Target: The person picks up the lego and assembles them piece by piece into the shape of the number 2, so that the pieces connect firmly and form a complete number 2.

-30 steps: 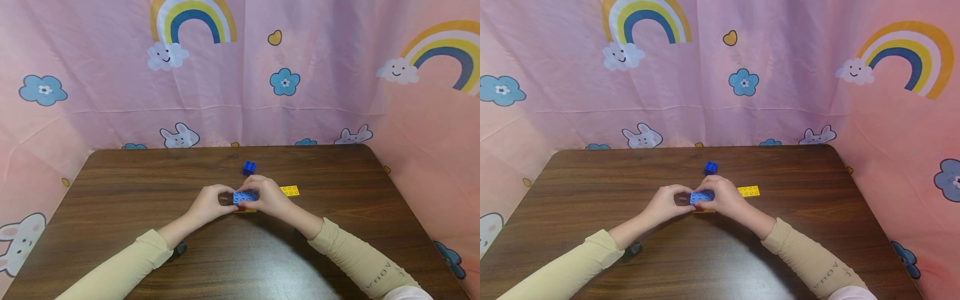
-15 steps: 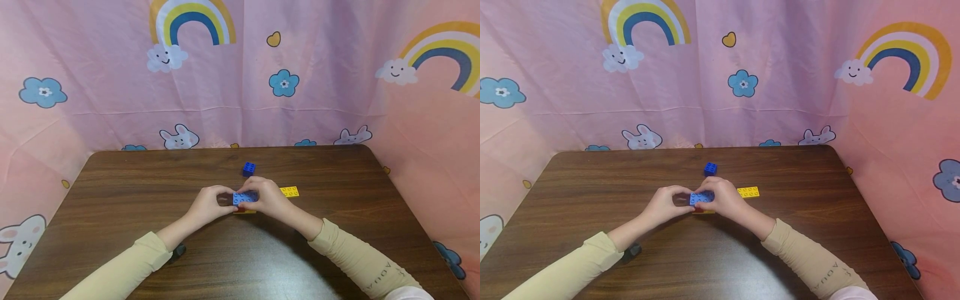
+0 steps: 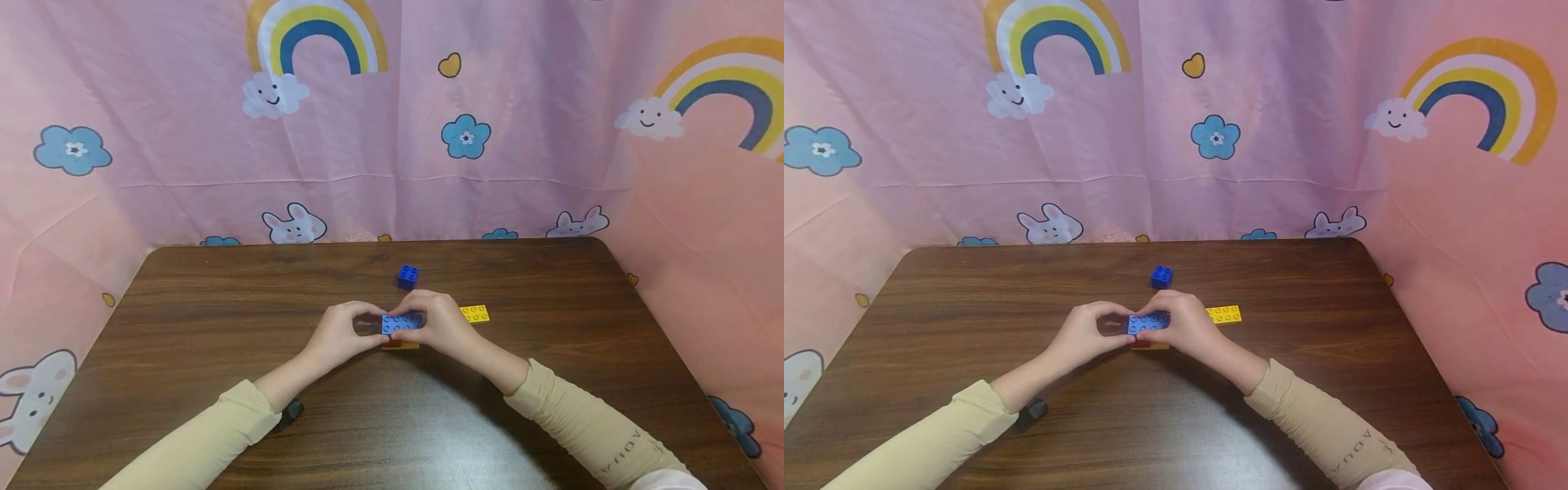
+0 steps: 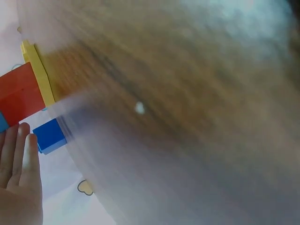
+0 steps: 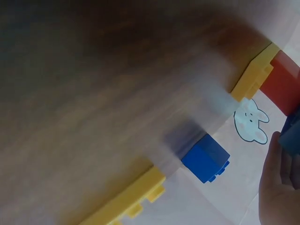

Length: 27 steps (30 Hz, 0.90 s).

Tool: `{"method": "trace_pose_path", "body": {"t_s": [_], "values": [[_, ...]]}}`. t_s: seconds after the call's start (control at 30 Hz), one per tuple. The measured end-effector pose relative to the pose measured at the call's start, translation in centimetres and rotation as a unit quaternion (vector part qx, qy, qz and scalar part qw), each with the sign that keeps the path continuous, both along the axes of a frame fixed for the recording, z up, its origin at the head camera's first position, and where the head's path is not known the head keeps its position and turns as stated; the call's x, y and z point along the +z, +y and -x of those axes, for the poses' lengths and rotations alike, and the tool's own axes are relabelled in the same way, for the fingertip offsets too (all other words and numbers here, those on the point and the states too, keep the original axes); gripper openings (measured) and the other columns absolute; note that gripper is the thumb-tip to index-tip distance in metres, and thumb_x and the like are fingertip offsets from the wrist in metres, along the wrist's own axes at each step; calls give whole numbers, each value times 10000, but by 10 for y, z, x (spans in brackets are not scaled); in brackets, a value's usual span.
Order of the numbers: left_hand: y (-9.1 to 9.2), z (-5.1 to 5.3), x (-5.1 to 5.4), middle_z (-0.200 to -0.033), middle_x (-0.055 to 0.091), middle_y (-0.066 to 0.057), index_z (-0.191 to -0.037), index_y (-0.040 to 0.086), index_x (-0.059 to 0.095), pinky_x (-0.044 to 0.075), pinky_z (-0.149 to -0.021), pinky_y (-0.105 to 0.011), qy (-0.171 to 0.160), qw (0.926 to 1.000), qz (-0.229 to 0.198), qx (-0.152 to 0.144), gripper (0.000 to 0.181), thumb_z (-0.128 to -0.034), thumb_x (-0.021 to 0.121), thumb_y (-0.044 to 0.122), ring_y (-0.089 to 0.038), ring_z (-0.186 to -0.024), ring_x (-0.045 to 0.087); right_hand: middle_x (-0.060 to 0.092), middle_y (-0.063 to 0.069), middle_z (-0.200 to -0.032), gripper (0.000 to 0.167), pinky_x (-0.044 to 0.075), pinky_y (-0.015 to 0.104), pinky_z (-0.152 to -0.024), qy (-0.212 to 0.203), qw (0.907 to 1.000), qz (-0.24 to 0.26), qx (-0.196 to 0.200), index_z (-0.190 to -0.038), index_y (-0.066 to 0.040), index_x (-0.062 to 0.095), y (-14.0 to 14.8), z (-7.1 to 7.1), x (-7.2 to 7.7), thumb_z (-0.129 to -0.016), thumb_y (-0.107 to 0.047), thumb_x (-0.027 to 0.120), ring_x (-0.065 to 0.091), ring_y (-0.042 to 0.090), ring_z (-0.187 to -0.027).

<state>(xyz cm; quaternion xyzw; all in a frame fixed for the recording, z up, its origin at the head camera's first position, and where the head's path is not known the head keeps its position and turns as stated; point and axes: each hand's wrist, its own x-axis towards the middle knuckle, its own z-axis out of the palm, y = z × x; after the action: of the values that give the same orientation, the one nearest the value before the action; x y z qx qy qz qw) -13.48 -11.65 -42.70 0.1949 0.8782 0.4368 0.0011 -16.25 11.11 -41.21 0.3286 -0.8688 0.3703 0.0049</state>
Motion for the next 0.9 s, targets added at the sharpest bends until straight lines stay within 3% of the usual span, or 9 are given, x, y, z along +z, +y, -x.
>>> {"method": "trace_pose_path", "body": {"t_s": [0.27,0.9], "values": [[0,1,0,-1132,806,-99,-1142,59,789,657,-935,-402,-64,10000,-60,-35,307,-866,897,138,-243,-1037,781,801,-2,-1047,300,603,249,-868,-252,9996,122,-98,-1089,-129,825,3,-1,-2,-833,-238,935,712,142,-988],[2,1,1,-1137,800,-113,-1137,46,784,659,-931,-391,-195,9998,-45,-4,310,-857,899,114,-262,-1046,781,803,18,-1080,346,641,381,-956,-217,9993,170,-250,-1114,-110,822,22,-2,-6,-812,-219,950,736,180,-1043]]}}
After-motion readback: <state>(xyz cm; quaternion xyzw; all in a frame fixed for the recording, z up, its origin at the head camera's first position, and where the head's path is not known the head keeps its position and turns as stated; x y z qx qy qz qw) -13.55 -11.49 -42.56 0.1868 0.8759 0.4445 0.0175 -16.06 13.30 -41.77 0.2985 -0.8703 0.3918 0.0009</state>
